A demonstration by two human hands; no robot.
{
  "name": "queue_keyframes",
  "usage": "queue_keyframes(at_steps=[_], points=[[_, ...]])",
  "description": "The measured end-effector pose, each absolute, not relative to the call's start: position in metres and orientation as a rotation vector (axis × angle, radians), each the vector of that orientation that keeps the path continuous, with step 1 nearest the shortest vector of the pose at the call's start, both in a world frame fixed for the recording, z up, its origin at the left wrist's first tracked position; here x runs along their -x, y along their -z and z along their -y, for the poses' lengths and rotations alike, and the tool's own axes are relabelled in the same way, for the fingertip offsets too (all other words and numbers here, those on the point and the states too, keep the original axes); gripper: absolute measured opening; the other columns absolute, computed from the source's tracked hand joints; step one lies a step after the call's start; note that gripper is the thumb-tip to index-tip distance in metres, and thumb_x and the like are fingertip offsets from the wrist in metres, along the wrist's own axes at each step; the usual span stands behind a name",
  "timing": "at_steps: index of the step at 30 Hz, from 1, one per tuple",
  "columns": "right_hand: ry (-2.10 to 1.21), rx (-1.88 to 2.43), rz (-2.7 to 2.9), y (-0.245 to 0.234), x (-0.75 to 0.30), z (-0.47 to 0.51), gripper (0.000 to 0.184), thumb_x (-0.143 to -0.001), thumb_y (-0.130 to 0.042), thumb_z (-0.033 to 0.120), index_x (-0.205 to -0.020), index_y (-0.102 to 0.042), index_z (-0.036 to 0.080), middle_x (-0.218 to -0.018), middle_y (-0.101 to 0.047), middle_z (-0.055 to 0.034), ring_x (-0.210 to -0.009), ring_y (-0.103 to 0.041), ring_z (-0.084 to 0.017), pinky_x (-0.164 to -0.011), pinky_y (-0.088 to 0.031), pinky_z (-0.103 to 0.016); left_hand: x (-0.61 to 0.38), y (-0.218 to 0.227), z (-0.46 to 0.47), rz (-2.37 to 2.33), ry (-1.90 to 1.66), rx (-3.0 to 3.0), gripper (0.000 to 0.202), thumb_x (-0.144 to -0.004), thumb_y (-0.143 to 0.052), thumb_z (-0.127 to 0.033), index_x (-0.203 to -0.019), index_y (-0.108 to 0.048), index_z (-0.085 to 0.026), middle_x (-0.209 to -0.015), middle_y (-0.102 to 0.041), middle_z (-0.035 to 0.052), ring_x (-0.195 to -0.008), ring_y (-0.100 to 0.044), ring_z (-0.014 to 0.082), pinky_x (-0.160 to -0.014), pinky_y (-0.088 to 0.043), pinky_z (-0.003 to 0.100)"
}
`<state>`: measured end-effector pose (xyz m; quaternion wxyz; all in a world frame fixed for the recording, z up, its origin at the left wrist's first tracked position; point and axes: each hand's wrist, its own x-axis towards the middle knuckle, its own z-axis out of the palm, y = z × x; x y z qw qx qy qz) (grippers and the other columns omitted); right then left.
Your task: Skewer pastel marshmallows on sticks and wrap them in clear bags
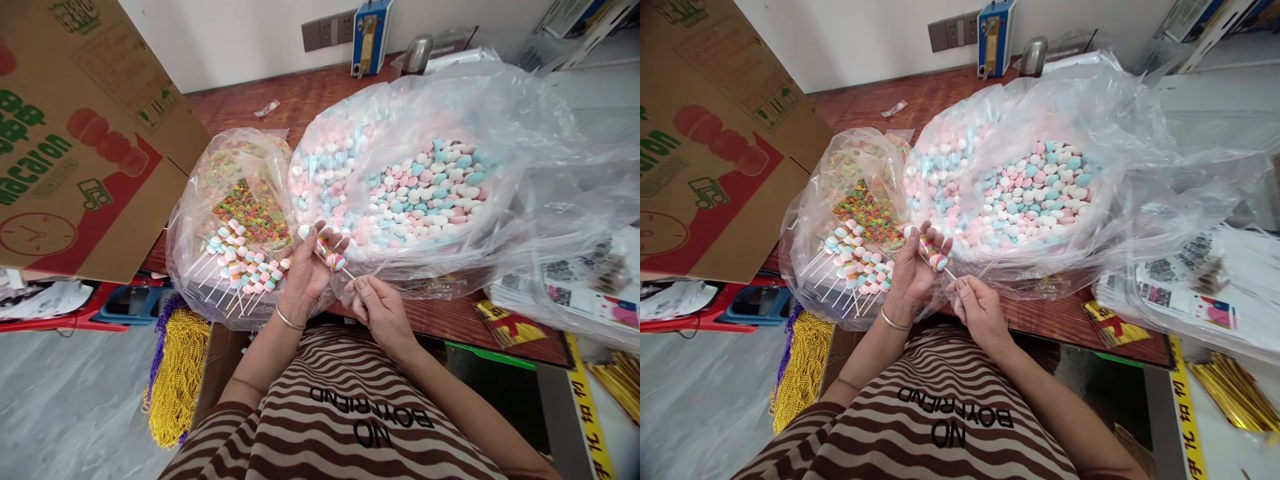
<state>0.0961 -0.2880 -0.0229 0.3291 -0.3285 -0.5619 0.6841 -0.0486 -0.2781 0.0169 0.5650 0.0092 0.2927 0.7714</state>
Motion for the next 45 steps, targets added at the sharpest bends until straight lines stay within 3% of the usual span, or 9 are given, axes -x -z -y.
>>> queue_keyframes(at_steps=[4,8,11,15,22,30,33,39,45], points=[[-1.845,0.845,1.552,0.021,-0.1,0.285,0.036,-0.104,-0.04,0.048,-0.092,-0.061,0.02,-0.052,-0.046,0.0076,-0.041,-0.037,-0.01,-0.044,-0.031,-0.024,0.059,-0.022,0.275,-0.613,-1.841,-0.08,0.013,-0.092,-0.071,-0.027,-0.089,-0.064,-0.017,-0.062,-0.047,-0.0085,-0.052,-0.05,0.0025,-0.062,-0.051,0.017],[-0.991,0.863,1.947,0.011,-0.104,0.272,0.021,-0.101,-0.051,0.033,-0.108,-0.065,0.019,-0.086,-0.068,-0.0035,-0.076,-0.062,-0.018,-0.07,-0.048,-0.029,0.054,-0.024,0.277,-0.725,-1.773,-0.16,0.019,-0.086,-0.078,-0.027,-0.088,-0.063,-0.016,-0.059,-0.043,-0.0091,-0.05,-0.046,0.0031,-0.053,-0.045,0.016],[-0.348,0.767,2.151,0.005,-0.104,0.264,0.02,-0.099,-0.053,0.02,-0.112,-0.067,0.017,-0.091,-0.071,-0.0071,-0.082,-0.063,-0.02,-0.076,-0.045,-0.032,0.049,-0.025,0.28,-0.796,-1.741,-0.206,0.021,-0.085,-0.078,-0.029,-0.089,-0.063,-0.016,-0.06,-0.045,-0.0083,-0.051,-0.047,0.0036,-0.054,-0.045,0.017],[-0.012,0.613,2.206,0.003,-0.102,0.259,0.019,-0.096,-0.06,0.016,-0.114,-0.067,0.017,-0.089,-0.073,-0.0069,-0.081,-0.063,-0.019,-0.077,-0.043,-0.033,0.045,-0.025,0.281,-0.832,-1.721,-0.234,0.023,-0.083,-0.079,-0.031,-0.088,-0.063,-0.016,-0.063,-0.048,-0.0072,-0.052,-0.049,0.0038,-0.055,-0.046,0.018],[0.008,0.472,2.238,0.002,-0.102,0.255,0.013,-0.094,-0.063,0.014,-0.105,-0.067,0.017,-0.087,-0.075,-0.0058,-0.076,-0.063,-0.017,-0.078,-0.042,-0.035,0.043,-0.023,0.28,-0.856,-1.704,-0.177,0.021,-0.086,-0.076,-0.03,-0.088,-0.062,-0.015,-0.064,-0.051,-0.0067,-0.051,-0.049,0.0042,-0.054,-0.046,0.02],[-1.213,0.86,1.784,0.005,-0.11,0.265,0.017,-0.1,-0.053,0.034,-0.099,-0.064,0.021,-0.088,-0.07,-0.0023,-0.078,-0.065,-0.017,-0.071,-0.051,-0.029,0.053,-0.017,0.273,-0.822,-1.823,-0.035,0.024,-0.089,-0.074,-0.034,-0.086,-0.059,-0.015,-0.061,-0.045,-0.009,-0.049,-0.044,0.002,-0.056,-0.044,0.018],[-1.06,0.909,1.994,0.008,-0.117,0.274,0.023,-0.1,-0.053,0.039,-0.108,-0.063,0.02,-0.084,-0.07,-0.0028,-0.071,-0.062,-0.017,-0.066,-0.046,-0.028,0.053,-0.02,0.272,-0.919,-1.87,-0.046,0.027,-0.086,-0.076,-0.037,-0.086,-0.059,-0.016,-0.062,-0.045,-0.0089,-0.051,-0.045,0.0022,-0.059,-0.045,0.018],[-0.351,0.883,2.302,0.022,-0.101,0.283,0.032,-0.104,-0.04,0.025,-0.079,-0.059,0.02,-0.059,-0.059,-0.0017,-0.054,-0.049,-0.016,-0.058,-0.03,-0.03,0.021,-0.012,0.275,-1.004,-1.846,-0.11,0.037,-0.071,-0.088,-0.036,-0.081,-0.057,-0.018,-0.062,-0.046,-0.0094,-0.051,-0.044,0.0025,-0.057,-0.043,0.017],[-0.291,0.947,2.145,0.027,-0.091,0.275,0.03,-0.106,-0.035,0.024,-0.085,-0.056,0.018,-0.063,-0.06,-0.0022,-0.055,-0.053,-0.016,-0.057,-0.031,-0.029,0.011,-0.005,0.289,-0.95,-1.654,-0.242,0.049,-0.061,-0.093,-0.036,-0.099,-0.068,-0.018,-0.085,-0.07,-0.0003,-0.076,-0.064,0.0113,-0.076,-0.05,0.024]])
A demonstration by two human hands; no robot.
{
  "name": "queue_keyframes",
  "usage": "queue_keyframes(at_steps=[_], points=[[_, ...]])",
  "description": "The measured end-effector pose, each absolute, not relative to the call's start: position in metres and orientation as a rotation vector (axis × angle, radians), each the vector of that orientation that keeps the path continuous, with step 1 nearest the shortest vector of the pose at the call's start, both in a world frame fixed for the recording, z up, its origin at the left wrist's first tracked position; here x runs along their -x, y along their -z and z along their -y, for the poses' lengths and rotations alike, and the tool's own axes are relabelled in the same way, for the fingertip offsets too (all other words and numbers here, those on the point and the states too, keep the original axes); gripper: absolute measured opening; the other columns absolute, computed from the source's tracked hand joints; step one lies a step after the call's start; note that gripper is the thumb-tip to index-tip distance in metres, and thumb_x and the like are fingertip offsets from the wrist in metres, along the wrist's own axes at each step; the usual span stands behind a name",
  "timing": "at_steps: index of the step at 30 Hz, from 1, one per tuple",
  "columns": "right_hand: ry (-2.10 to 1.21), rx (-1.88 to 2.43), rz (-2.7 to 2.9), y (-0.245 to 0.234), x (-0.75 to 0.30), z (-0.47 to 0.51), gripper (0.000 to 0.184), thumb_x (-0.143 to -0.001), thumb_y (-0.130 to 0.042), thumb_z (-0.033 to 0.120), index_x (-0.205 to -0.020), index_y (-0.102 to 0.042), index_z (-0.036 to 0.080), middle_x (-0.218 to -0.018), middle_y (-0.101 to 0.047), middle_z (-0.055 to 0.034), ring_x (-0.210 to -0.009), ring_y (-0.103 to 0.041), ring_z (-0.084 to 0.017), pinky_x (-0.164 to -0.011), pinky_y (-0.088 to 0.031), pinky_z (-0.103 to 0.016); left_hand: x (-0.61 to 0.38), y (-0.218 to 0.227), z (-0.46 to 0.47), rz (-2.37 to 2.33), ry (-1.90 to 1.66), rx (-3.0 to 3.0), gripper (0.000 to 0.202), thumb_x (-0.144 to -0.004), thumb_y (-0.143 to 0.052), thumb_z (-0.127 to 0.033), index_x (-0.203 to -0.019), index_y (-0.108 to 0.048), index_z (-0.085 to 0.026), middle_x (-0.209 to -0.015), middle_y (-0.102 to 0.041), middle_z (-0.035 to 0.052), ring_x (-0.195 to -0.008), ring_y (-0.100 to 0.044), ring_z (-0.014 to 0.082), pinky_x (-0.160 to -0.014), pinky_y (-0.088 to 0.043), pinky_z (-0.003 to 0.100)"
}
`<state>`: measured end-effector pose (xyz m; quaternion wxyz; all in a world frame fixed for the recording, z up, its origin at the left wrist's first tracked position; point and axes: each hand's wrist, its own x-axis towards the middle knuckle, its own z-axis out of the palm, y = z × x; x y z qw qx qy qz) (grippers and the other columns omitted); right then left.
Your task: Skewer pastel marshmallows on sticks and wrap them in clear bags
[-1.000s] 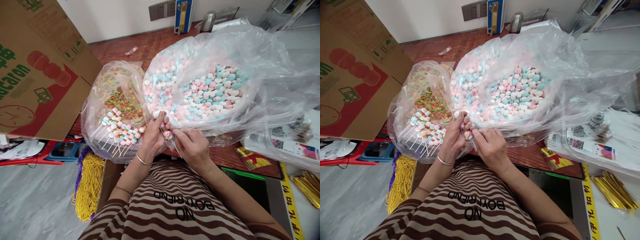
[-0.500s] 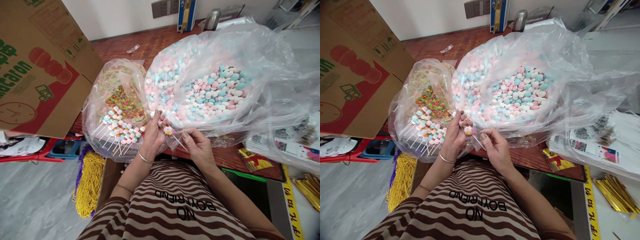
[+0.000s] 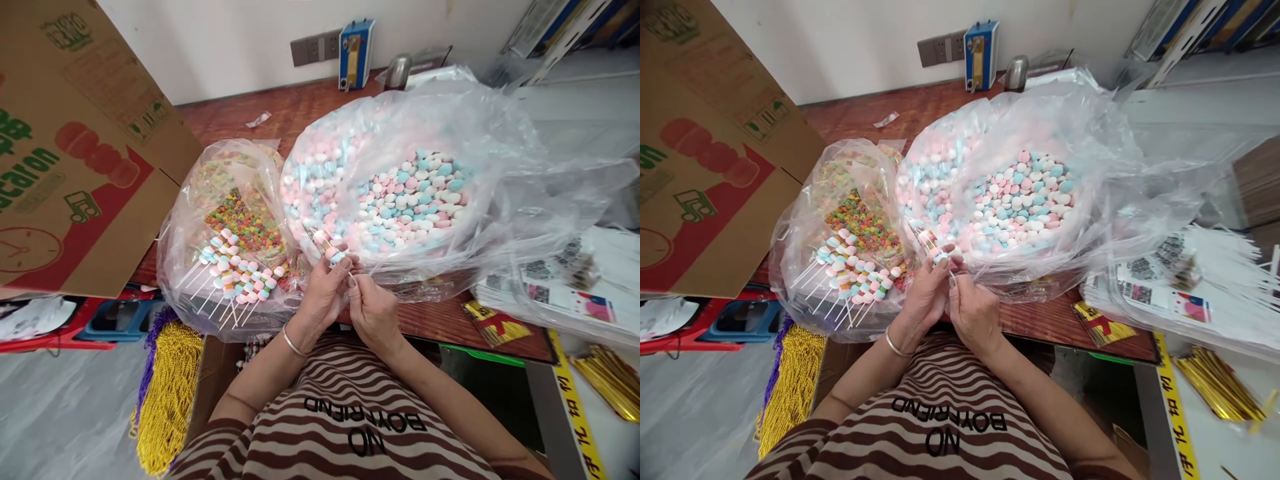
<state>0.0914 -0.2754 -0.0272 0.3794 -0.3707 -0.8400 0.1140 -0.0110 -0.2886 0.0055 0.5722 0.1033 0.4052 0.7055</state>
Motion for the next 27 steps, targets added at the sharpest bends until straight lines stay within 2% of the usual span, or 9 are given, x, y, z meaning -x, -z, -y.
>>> queue_keyframes(at_steps=[2,4,7,11,14,16,18,23,27], points=[[-0.252,0.94,2.129,0.027,-0.094,0.274,0.029,-0.105,-0.034,0.024,-0.085,-0.054,0.019,-0.061,-0.058,-0.0012,-0.056,-0.052,-0.017,-0.057,-0.032,-0.029,0.016,-0.006,0.292,-0.956,-1.594,-0.322,0.047,-0.063,-0.092,-0.04,-0.098,-0.071,-0.016,-0.091,-0.073,0.0034,-0.08,-0.066,0.0134,-0.078,-0.05,0.025],[-0.187,0.918,2.126,0.028,-0.094,0.273,0.029,-0.105,-0.033,0.024,-0.083,-0.052,0.021,-0.061,-0.057,-0.0011,-0.055,-0.051,-0.017,-0.058,-0.032,-0.03,0.017,-0.004,0.294,-1.008,-1.549,-0.402,0.04,-0.068,-0.087,-0.046,-0.089,-0.073,-0.015,-0.083,-0.072,0.0037,-0.075,-0.063,0.0133,-0.075,-0.049,0.025],[-0.152,0.919,2.099,0.03,-0.091,0.272,0.029,-0.104,-0.032,0.023,-0.08,-0.049,0.022,-0.059,-0.054,0.0,-0.053,-0.048,-0.017,-0.056,-0.031,-0.03,0.01,0.001,0.298,-1.188,-1.542,-0.562,0.04,-0.079,-0.077,-0.054,-0.071,-0.069,-0.016,-0.065,-0.061,-0.0013,-0.063,-0.051,0.0109,-0.064,-0.042,0.024],[-0.264,0.977,2.024,0.036,-0.091,0.273,0.027,-0.104,-0.033,0.024,-0.082,-0.049,0.022,-0.06,-0.053,0.0011,-0.052,-0.048,-0.017,-0.053,-0.029,-0.029,0.007,0.001,0.304,-1.444,-1.487,-0.79,0.046,-0.082,-0.075,-0.05,-0.056,-0.058,-0.017,-0.057,-0.048,-0.0042,-0.058,-0.038,0.0101,-0.057,-0.031,0.026],[-0.315,0.966,2.0,0.039,-0.1,0.272,0.025,-0.103,-0.034,0.024,-0.087,-0.053,0.021,-0.065,-0.057,-0.0011,-0.056,-0.052,-0.017,-0.056,-0.033,-0.029,0.014,-0.005,0.304,-1.335,-1.439,-0.766,0.036,-0.08,-0.079,-0.046,-0.063,-0.067,-0.016,-0.062,-0.057,-0.0022,-0.063,-0.047,0.0118,-0.062,-0.038,0.025],[-0.294,0.958,2.01,0.039,-0.107,0.272,0.026,-0.103,-0.033,0.023,-0.089,-0.055,0.021,-0.067,-0.059,-0.0027,-0.059,-0.053,-0.018,-0.058,-0.036,-0.03,0.017,-0.01,0.301,-1.151,-1.459,-0.648,0.031,-0.078,-0.08,-0.047,-0.084,-0.077,-0.016,-0.078,-0.07,0.002,-0.074,-0.059,0.0151,-0.072,-0.046,0.026],[-0.261,0.926,2.032,0.037,-0.113,0.273,0.026,-0.103,-0.033,0.023,-0.088,-0.055,0.021,-0.066,-0.059,-0.0031,-0.061,-0.054,-0.019,-0.06,-0.037,-0.03,0.015,-0.014,0.297,-1.03,-1.486,-0.548,0.038,-0.076,-0.082,-0.047,-0.099,-0.079,-0.017,-0.09,-0.075,0.0056,-0.081,-0.065,0.0172,-0.078,-0.05,0.029],[-0.358,0.926,1.967,0.032,-0.123,0.277,0.026,-0.104,-0.034,0.024,-0.084,-0.051,0.022,-0.064,-0.056,-0.0002,-0.057,-0.054,-0.017,-0.057,-0.037,-0.028,-0.007,-0.011,0.292,-1.084,-1.549,-0.561,0.026,-0.068,-0.089,-0.039,-0.077,-0.079,-0.017,-0.072,-0.073,0.001,-0.065,-0.062,0.0108,-0.07,-0.05,0.023],[-0.495,1.055,1.919,0.027,-0.136,0.28,0.024,-0.105,-0.037,0.029,-0.094,-0.056,0.022,-0.067,-0.063,-0.0002,-0.057,-0.059,-0.017,-0.055,-0.04,-0.027,-0.02,-0.001,0.293,-1.208,-1.603,-0.62,0.022,-0.068,-0.088,-0.037,-0.076,-0.079,-0.018,-0.073,-0.074,-0.0003,-0.067,-0.062,0.0107,-0.07,-0.05,0.023]])
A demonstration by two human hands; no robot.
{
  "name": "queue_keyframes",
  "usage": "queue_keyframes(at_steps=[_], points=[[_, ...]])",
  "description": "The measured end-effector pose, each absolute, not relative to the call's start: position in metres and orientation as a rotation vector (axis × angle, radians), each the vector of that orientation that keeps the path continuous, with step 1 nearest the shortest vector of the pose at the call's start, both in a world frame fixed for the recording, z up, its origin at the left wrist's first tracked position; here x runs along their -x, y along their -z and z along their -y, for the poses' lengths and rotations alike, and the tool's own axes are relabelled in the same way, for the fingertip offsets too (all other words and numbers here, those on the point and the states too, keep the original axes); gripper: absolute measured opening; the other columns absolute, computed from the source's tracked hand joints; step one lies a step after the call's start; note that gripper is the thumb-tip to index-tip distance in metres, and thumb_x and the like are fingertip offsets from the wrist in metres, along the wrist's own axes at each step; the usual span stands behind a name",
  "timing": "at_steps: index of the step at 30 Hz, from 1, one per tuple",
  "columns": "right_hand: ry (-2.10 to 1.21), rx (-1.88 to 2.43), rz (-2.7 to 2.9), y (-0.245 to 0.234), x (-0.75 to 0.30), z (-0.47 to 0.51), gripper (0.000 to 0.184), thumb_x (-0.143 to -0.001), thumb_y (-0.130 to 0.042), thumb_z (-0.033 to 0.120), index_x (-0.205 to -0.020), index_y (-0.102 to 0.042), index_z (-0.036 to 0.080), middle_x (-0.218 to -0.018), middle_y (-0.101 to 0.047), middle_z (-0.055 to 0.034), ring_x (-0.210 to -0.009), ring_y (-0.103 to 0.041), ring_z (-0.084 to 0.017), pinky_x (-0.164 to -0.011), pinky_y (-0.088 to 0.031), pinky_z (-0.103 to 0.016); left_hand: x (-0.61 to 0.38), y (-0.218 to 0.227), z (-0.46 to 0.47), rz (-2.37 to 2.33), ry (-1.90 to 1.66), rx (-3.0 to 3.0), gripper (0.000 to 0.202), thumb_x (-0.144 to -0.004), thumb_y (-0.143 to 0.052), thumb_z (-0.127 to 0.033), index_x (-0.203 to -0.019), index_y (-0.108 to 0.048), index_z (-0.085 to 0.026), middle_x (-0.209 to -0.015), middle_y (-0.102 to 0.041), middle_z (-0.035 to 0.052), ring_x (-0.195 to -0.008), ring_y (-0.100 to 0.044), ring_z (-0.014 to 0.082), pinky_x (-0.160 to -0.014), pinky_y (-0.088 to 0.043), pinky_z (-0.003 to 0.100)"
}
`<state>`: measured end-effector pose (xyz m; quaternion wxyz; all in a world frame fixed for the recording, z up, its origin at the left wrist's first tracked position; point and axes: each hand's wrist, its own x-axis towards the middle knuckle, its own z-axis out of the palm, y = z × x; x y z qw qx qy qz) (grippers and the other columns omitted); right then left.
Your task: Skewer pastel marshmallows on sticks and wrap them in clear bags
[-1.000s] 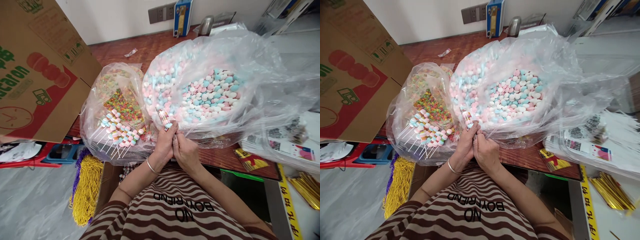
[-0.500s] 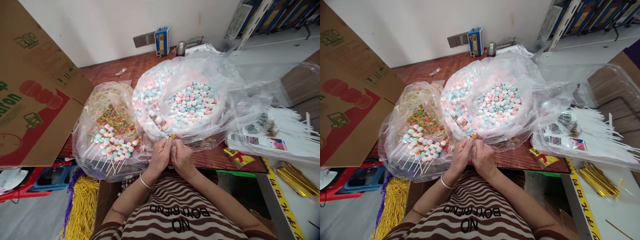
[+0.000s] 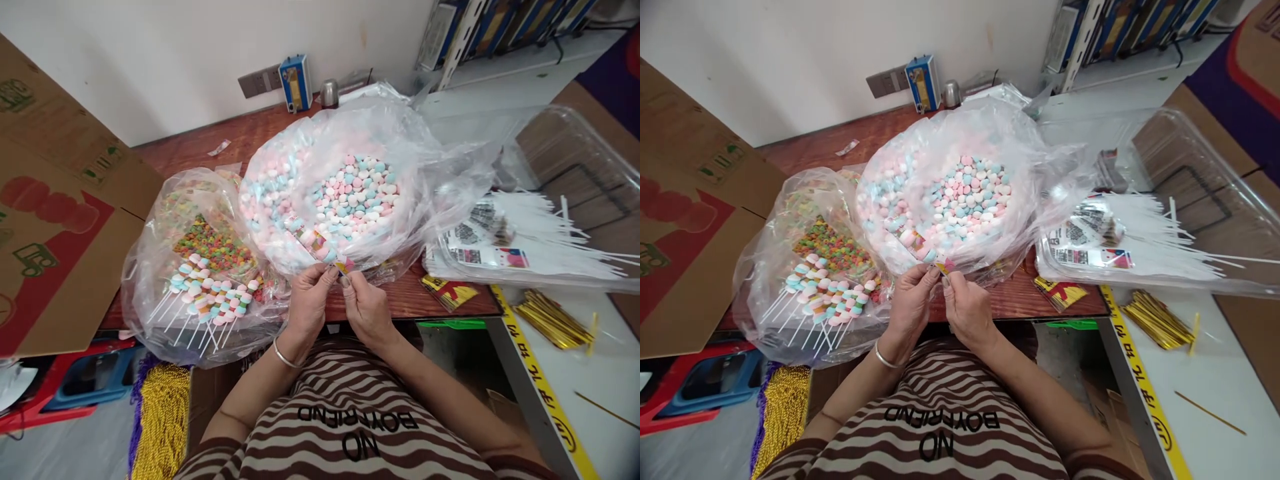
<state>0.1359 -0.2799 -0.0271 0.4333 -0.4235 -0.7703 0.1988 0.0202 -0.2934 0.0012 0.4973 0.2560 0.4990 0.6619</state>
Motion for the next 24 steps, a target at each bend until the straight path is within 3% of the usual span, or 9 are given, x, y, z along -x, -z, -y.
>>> queue_keyframes(at_steps=[3,5,9,12,14,16,18,21,24], points=[[-0.492,1.134,1.797,0.025,-0.144,0.282,0.034,-0.103,-0.048,0.039,-0.129,-0.051,0.017,-0.095,-0.073,-0.009,-0.073,-0.068,-0.02,-0.064,-0.051,-0.03,-0.023,0.005,0.295,-1.309,-1.554,-0.732,0.018,-0.074,-0.084,-0.036,-0.078,-0.08,-0.018,-0.079,-0.075,0.0009,-0.069,-0.062,0.0119,-0.071,-0.049,0.023],[-0.407,1.113,1.778,0.027,-0.146,0.282,0.043,-0.102,-0.05,0.038,-0.139,-0.046,0.016,-0.107,-0.072,-0.0138,-0.085,-0.071,-0.022,-0.073,-0.055,-0.033,-0.025,0.008,0.297,-1.338,-1.517,-0.781,0.018,-0.076,-0.082,-0.036,-0.079,-0.08,-0.019,-0.079,-0.075,0.0011,-0.071,-0.063,0.013,-0.071,-0.05,0.023],[-0.191,1.026,1.81,0.038,-0.146,0.281,0.027,-0.106,-0.039,0.023,-0.123,-0.059,0.019,-0.097,-0.074,-0.0114,-0.088,-0.071,-0.021,-0.077,-0.056,-0.033,-0.029,0.008,0.301,-1.35,-1.466,-0.871,0.019,-0.08,-0.079,-0.039,-0.083,-0.081,-0.02,-0.083,-0.075,0.001,-0.078,-0.063,0.0145,-0.077,-0.05,0.024],[-0.199,0.949,1.771,0.044,-0.148,0.283,0.024,-0.104,-0.043,0.022,-0.118,-0.062,0.018,-0.096,-0.074,-0.0116,-0.084,-0.07,-0.021,-0.073,-0.055,-0.034,-0.032,0.005,0.304,-1.233,-1.421,-0.793,0.026,-0.081,-0.077,-0.045,-0.086,-0.081,-0.02,-0.085,-0.075,0.0019,-0.084,-0.065,0.0163,-0.084,-0.051,0.027],[-0.416,0.931,1.704,0.042,-0.149,0.287,0.021,-0.102,-0.046,0.026,-0.113,-0.063,0.02,-0.094,-0.072,-0.0107,-0.084,-0.068,-0.021,-0.072,-0.054,-0.034,-0.035,0.005,0.304,-1.131,-1.406,-0.683,0.03,-0.076,-0.081,-0.048,-0.086,-0.081,-0.02,-0.086,-0.076,0.0032,-0.089,-0.068,0.0189,-0.087,-0.052,0.031],[-0.845,0.945,1.516,0.036,-0.148,0.291,0.018,-0.102,-0.048,0.034,-0.1,-0.062,0.023,-0.083,-0.067,-0.0052,-0.07,-0.063,-0.018,-0.061,-0.051,-0.031,-0.035,0.008,0.301,-1.062,-1.42,-0.594,0.031,-0.068,-0.087,-0.046,-0.084,-0.081,-0.02,-0.088,-0.077,0.0051,-0.093,-0.07,0.0211,-0.087,-0.054,0.033],[-1.397,0.89,1.197,0.029,-0.146,0.296,0.022,-0.099,-0.052,0.044,-0.088,-0.056,0.025,-0.066,-0.052,0.0036,-0.048,-0.045,-0.011,-0.045,-0.04,-0.025,-0.033,0.014,0.297,-0.999,-1.428,-0.551,0.032,-0.061,-0.091,-0.043,-0.081,-0.081,-0.02,-0.097,-0.078,0.0081,-0.096,-0.071,0.0229,-0.083,-0.056,0.033],[-2.077,0.623,0.708,0.023,-0.142,0.299,0.029,-0.089,-0.066,0.05,-0.09,-0.051,0.025,-0.055,-0.033,0.0128,-0.035,-0.016,-0.004,-0.034,-0.021,-0.019,-0.022,0.025,0.291,-0.887,-1.314,-0.593,0.037,-0.052,-0.095,-0.041,-0.077,-0.08,-0.018,-0.114,-0.075,0.0129,-0.105,-0.07,0.0278,-0.081,-0.057,0.034],[-2.417,0.37,0.458,0.031,-0.139,0.301,0.036,-0.082,-0.075,0.049,-0.092,-0.051,0.025,-0.05,-0.029,0.0164,-0.032,-0.007,-0.002,-0.03,-0.014,-0.016,-0.009,0.031,0.287,-0.799,-1.126,-0.773,0.037,-0.053,-0.094,-0.047,-0.07,-0.078,-0.019,-0.1,-0.077,0.0142,-0.101,-0.071,0.0312,-0.08,-0.058,0.039]])
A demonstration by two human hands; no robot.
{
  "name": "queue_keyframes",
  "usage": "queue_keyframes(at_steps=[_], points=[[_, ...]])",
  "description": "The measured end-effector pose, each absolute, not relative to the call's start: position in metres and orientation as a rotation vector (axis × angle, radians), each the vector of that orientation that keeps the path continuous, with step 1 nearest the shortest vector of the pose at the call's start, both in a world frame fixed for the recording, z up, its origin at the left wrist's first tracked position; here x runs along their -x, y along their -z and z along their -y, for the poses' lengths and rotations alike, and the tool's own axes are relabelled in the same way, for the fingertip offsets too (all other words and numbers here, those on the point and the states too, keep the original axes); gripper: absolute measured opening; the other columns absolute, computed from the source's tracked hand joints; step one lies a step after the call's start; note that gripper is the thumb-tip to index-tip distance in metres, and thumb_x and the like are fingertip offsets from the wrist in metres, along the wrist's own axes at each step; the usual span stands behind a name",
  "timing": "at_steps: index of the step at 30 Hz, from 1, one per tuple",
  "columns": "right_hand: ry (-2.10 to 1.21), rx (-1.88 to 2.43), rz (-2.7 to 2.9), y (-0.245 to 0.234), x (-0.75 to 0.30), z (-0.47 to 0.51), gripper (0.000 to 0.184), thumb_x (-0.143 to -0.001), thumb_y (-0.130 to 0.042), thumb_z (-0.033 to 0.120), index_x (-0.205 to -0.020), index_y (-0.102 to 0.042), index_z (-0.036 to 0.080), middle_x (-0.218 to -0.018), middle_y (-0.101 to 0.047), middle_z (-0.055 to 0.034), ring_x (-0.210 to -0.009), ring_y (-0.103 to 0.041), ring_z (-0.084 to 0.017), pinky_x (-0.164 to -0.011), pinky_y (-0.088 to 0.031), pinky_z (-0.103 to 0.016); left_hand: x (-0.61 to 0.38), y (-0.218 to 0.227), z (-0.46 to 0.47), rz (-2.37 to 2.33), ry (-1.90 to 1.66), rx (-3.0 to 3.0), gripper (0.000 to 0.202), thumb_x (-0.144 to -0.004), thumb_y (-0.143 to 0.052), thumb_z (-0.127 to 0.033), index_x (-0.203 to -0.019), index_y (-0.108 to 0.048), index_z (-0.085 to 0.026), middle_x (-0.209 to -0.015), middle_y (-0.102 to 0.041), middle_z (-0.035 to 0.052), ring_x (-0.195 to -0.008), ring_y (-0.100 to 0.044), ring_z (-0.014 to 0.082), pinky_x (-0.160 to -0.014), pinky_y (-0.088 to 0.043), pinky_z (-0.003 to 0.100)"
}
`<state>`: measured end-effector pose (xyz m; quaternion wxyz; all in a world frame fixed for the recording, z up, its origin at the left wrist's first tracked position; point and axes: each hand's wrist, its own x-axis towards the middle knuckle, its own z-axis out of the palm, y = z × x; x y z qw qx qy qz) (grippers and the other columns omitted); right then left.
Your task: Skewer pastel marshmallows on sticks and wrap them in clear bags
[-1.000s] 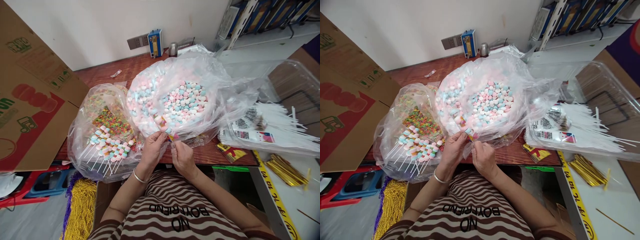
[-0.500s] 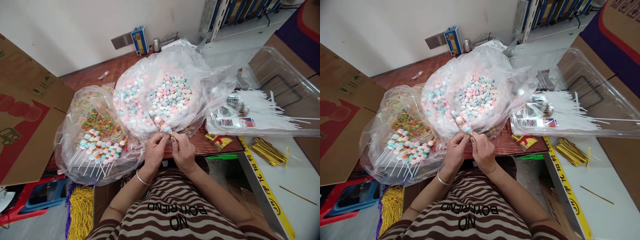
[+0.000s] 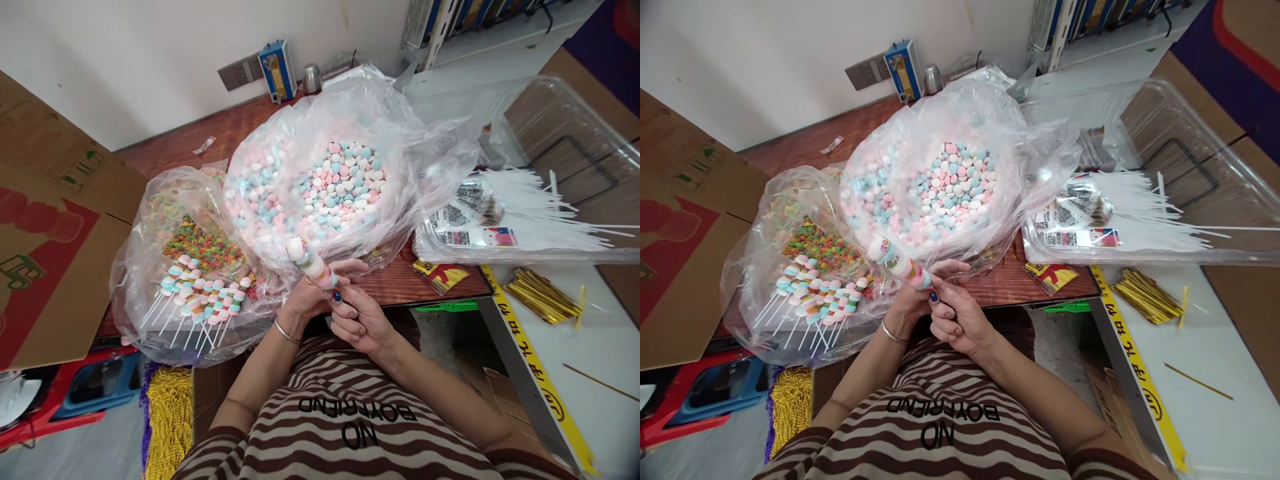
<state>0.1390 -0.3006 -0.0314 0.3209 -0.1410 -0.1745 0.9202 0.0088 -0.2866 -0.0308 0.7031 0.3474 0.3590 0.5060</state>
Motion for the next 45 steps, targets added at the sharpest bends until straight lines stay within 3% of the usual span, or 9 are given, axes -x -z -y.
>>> queue_keyframes(at_steps=[4,7,12,16,21,25,32,39,45], points=[[-2.677,0.095,0.471,0.052,-0.135,0.305,0.051,-0.078,-0.075,0.061,-0.074,-0.04,0.023,-0.046,-0.026,0.0173,-0.027,-0.005,-0.001,-0.025,-0.016,-0.016,-0.003,0.029,0.289,-0.678,-1.08,-1.056,0.043,-0.058,-0.089,-0.058,-0.053,-0.071,-0.019,-0.059,-0.065,0.0091,-0.087,-0.071,0.0323,-0.08,-0.059,0.046],[-2.622,0.196,0.757,0.059,-0.143,0.308,0.057,-0.078,-0.065,0.076,-0.076,-0.044,0.023,-0.05,-0.037,0.0144,-0.027,-0.023,-0.004,-0.03,-0.031,-0.02,-0.002,0.024,0.298,-0.734,-1.076,-1.092,0.041,-0.064,-0.088,-0.054,-0.053,-0.069,-0.018,-0.057,-0.064,0.0069,-0.082,-0.07,0.0288,-0.081,-0.058,0.043],[-1.377,1.214,1.705,0.059,-0.193,0.306,0.03,-0.099,-0.05,0.047,-0.09,-0.063,0.022,-0.087,-0.067,-0.0041,-0.078,-0.064,-0.017,-0.072,-0.049,-0.03,0.017,0.014,0.313,-1.368,-1.169,-1.354,0.024,-0.089,-0.07,-0.04,-0.08,-0.076,-0.019,-0.085,-0.074,0.0056,-0.084,-0.067,0.0198,-0.082,-0.051,0.033],[-0.651,1.718,1.944,0.068,-0.222,0.286,0.027,-0.102,-0.042,0.031,-0.099,-0.067,0.02,-0.101,-0.068,-0.0097,-0.093,-0.064,-0.022,-0.076,-0.045,-0.031,0.025,0.007,0.324,-1.577,-0.973,-1.708,0.02,-0.096,-0.06,-0.03,-0.085,-0.072,-0.019,-0.083,-0.069,0.0017,-0.08,-0.06,0.0158,-0.076,-0.044,0.027],[-0.445,1.949,2.06,0.074,-0.21,0.252,0.024,-0.102,-0.047,0.033,-0.106,-0.066,0.019,-0.11,-0.068,-0.0098,-0.091,-0.064,-0.022,-0.065,-0.037,-0.03,0.019,0.008,0.336,-1.598,-0.745,-1.772,0.031,-0.101,-0.048,-0.032,-0.078,-0.061,-0.018,-0.077,-0.057,0.0004,-0.074,-0.052,0.0147,-0.07,-0.04,0.027],[-0.403,2.07,2.048,0.074,-0.203,0.245,0.02,-0.101,-0.048,0.027,-0.103,-0.065,0.017,-0.107,-0.069,-0.0102,-0.086,-0.064,-0.022,-0.063,-0.033,-0.031,0.027,0.015,0.344,-1.639,-0.724,-1.732,0.026,-0.103,-0.044,-0.031,-0.098,-0.066,-0.018,-0.093,-0.065,0.0033,-0.086,-0.058,0.017,-0.078,-0.044,0.028],[-0.269,1.87,1.998,0.077,-0.228,0.263,0.025,-0.101,-0.047,0.027,-0.085,-0.064,0.018,-0.091,-0.069,-0.0077,-0.078,-0.061,-0.019,-0.062,-0.03,-0.03,0.032,0.026,0.341,-1.504,-0.774,-1.956,0.021,-0.099,-0.052,-0.018,-0.097,-0.072,-0.019,-0.099,-0.072,0.006,-0.094,-0.066,0.0174,-0.084,-0.05,0.028],[0.081,1.618,1.997,0.073,-0.233,0.275,0.026,-0.1,-0.05,0.024,-0.077,-0.06,0.02,-0.076,-0.063,-0.0037,-0.068,-0.054,-0.016,-0.06,-0.03,-0.029,0.019,0.032,0.339,-1.537,-0.533,-2.353,0.027,-0.097,-0.049,-0.009,-0.103,-0.073,-0.018,-0.082,-0.068,0.0052,-0.077,-0.064,0.0171,-0.069,-0.049,0.027],[0.355,1.171,2.24,0.053,-0.233,0.291,0.013,-0.099,-0.055,0.017,-0.093,-0.066,0.019,-0.077,-0.067,-0.0027,-0.066,-0.052,-0.015,-0.064,-0.032,-0.032,-0.002,0.026,0.341,-1.555,-0.432,-2.497,0.018,-0.097,-0.051,-0.012,-0.104,-0.067,-0.018,-0.081,-0.067,0.0039,-0.075,-0.062,0.0185,-0.069,-0.048,0.03]])
